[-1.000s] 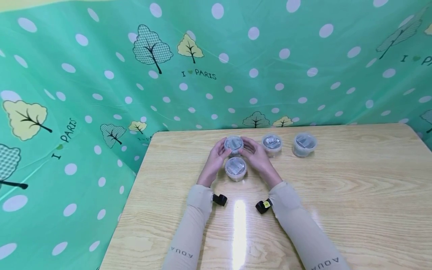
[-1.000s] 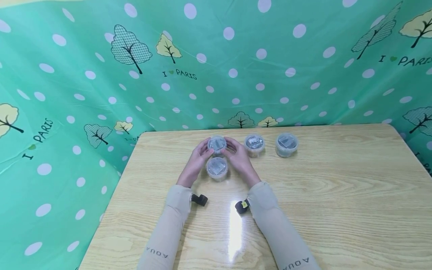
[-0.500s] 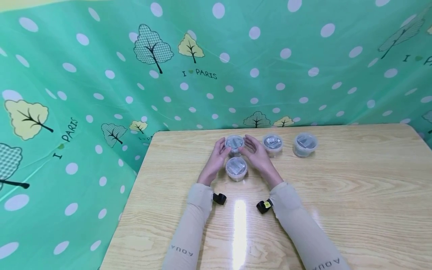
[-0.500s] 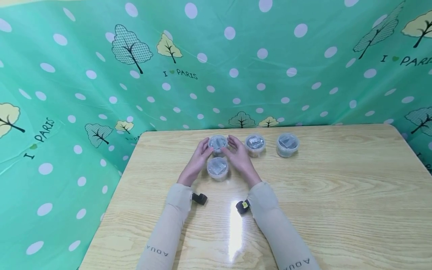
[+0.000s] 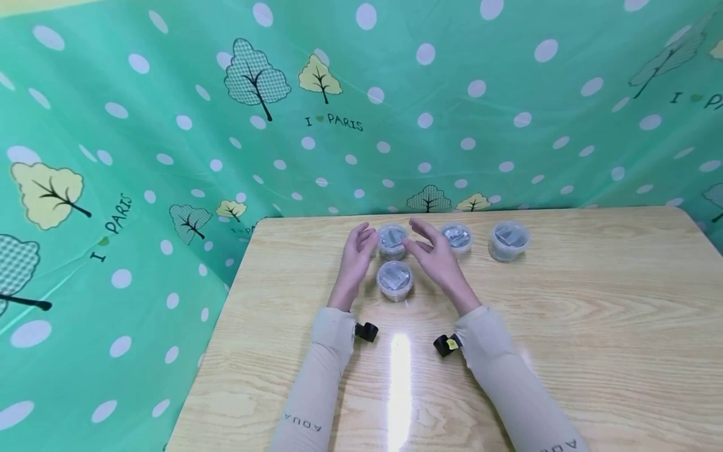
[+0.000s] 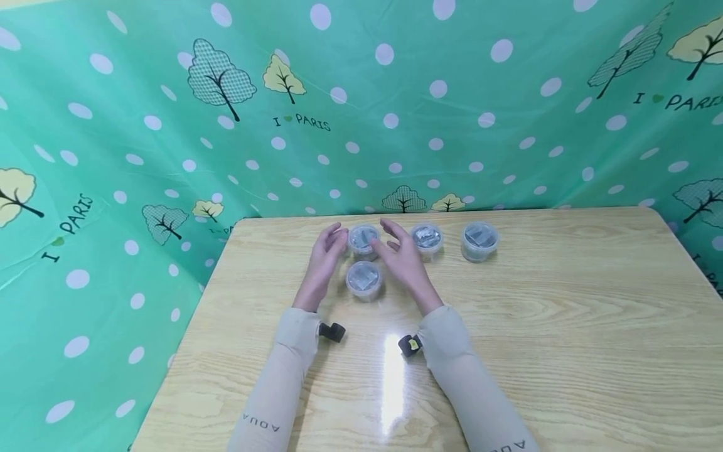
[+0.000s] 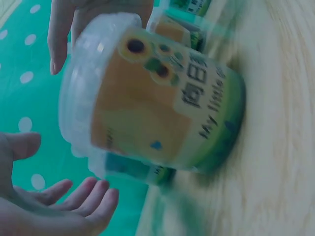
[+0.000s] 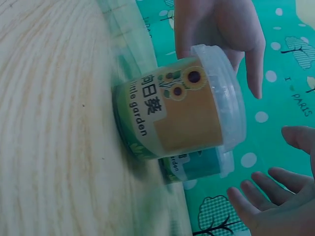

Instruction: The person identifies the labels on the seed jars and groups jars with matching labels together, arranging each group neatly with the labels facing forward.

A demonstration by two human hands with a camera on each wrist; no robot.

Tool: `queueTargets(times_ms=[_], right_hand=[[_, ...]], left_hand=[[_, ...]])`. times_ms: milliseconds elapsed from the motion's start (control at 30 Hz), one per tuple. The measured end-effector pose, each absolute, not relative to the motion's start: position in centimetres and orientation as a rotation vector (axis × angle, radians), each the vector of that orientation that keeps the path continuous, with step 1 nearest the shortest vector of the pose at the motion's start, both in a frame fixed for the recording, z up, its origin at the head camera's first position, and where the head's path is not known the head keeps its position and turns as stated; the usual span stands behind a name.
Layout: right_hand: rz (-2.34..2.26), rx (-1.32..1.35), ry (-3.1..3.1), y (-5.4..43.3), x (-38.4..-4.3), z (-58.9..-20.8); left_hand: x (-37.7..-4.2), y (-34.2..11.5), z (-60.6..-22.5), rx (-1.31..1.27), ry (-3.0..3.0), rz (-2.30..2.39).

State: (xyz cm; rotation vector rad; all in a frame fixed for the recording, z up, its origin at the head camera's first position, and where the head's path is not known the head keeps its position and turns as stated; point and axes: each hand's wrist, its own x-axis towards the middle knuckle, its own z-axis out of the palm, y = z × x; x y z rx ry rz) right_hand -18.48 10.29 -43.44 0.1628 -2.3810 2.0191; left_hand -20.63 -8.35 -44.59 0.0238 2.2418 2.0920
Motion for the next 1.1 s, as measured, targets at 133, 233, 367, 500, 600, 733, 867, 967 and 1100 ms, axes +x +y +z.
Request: queueTargets(times_ms=[133,233,367,500,600,733,867,967,1100], right_hand=[[2.004,0.189,-2.354,10.7,-18.2,-42.6],[1.991,0.197,-2.339,10.9,-17.9,-42.2],[1.977,0.209,-2.323,11.1,-17.6,-42.0],[1.978,0.208,-2.306,11.5,-17.0,-41.9],[1.963,0.2,-2.298,12.0,-16.5,-41.9],[1.931,0.175,-2.283,12.8,-16.2,-42.1],[1.911,0.127,-2.266,13.6,-16.1,-42.2],[1.898,0.102,-2.265,14.1,-16.0,-42.1],[1.875,0.078,-2.278,14.9,-15.9,-41.9]], left_hand=[[-20.2,-8.2,-43.3,0.047,2.277,2.153],[-19.9,-7.9,-42.8,0.081,2.283,2.183],[-19.6,-7.4,-42.5,0.134,2.28,2.231],[-19.1,-6.8,-41.8,0.193,2.293,2.236],[-18.7,-6.3,-41.5,0.237,2.289,2.229],[-18.3,-5.7,-41.3,0.278,2.271,2.218],[-17.9,-5.0,-41.2,0.344,2.238,2.223],[-17.3,-4.3,-40.7,0.383,2.217,2.218],[-16.2,-3.6,-39.3,0.401,2.214,2.159]])
